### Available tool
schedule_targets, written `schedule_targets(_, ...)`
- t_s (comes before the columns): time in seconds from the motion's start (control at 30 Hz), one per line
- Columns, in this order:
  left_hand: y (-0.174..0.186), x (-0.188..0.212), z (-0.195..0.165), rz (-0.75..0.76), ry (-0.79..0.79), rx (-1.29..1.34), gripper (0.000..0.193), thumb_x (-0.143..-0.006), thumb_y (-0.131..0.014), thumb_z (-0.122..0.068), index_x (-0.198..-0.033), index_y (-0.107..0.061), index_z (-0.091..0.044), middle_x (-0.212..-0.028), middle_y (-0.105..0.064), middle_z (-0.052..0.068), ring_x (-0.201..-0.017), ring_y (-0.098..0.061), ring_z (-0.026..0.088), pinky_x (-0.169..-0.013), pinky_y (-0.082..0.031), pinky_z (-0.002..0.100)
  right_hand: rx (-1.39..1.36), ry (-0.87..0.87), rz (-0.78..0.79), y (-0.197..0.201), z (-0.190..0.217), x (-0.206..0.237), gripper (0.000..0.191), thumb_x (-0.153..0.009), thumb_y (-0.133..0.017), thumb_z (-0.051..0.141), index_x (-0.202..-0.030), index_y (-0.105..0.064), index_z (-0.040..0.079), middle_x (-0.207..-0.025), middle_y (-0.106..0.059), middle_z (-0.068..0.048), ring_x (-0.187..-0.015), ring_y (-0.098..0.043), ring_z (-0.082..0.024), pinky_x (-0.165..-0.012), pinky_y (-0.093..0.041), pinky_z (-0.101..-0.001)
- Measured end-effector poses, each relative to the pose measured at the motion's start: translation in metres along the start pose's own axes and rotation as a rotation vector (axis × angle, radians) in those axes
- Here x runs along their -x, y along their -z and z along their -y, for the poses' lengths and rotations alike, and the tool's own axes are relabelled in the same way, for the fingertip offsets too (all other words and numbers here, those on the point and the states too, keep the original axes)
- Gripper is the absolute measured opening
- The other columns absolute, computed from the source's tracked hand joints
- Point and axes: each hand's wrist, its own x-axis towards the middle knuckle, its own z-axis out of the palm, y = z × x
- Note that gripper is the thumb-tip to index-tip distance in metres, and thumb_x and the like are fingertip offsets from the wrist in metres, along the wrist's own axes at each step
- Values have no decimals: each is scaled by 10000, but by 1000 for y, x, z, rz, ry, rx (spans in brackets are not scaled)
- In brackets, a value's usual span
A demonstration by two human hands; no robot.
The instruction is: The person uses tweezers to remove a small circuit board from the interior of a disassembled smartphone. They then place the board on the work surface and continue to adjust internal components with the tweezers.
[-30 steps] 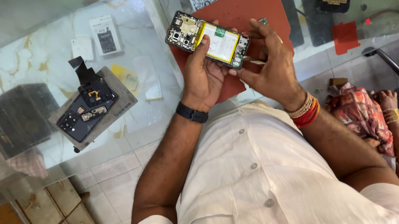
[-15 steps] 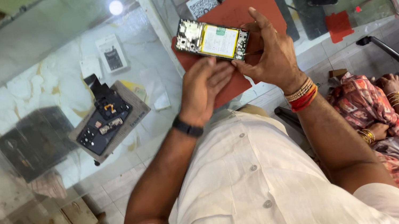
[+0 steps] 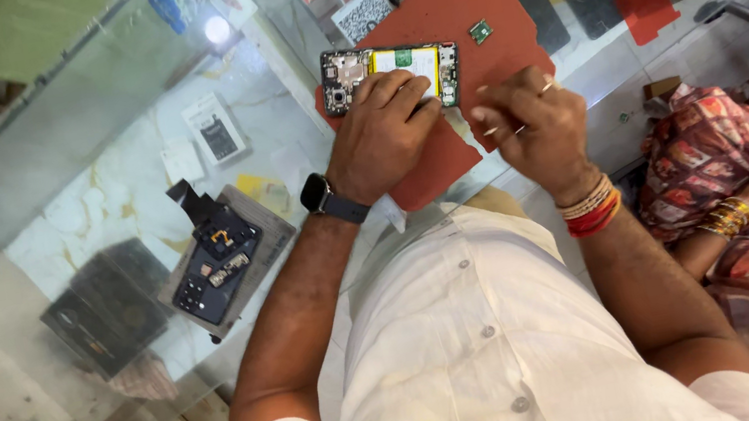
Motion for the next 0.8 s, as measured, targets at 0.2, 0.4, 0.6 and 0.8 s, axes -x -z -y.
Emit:
schedule_targets(0.2, -15, -7, 5, -27, 89, 59, 233, -906, -806, -175, -1072, -692, -57, -1170, -642, 74, -1197, -570, 289, -1079, -443, 508, 87, 15, 3, -13, 10, -4, 239, -904, -887, 173, -1065, -754, 55, -893, -665, -71, -730, -686, -241, -630, -538, -375)
schedule_targets(0.4, -12, -15, 13, -11, 156, 108, 661, -777, -853, -268, -1331, -594, -15, -1358, -568, 200, -1336, -481, 393, -1145, -318, 582, 109, 9, 15, -7, 8, -20, 556, -835, -893, 275, -1254, -665, -10, -1135, -681, -151, -927, -695, -320, -712, -571, -397)
schedule_targets(0.6, -3, -10, 30, 89, 107, 148, 734, -805, -873, -280, -1419, -556, -35, -1415, -572, 154, -1362, -501, 347, -1262, -315, 553, 55, 8, 91, 1, 4, -29, 501, -850, -885, 231, -1246, -662, 19, -1275, -706, -124, -1055, -722, -313, -825, -600, -386)
schedule_targets(0.8, -11, 0, 18, 44, 164, 131, 665, -803, -877, -257, -1354, -592, -20, -1400, -561, 178, -1346, -487, 400, -1179, -365, 546, 7, 12, 84, 5, -2, -24, 380, -810, -919, 210, -1062, -702, 25, -1104, -702, -110, -925, -719, -276, -744, -595, -362)
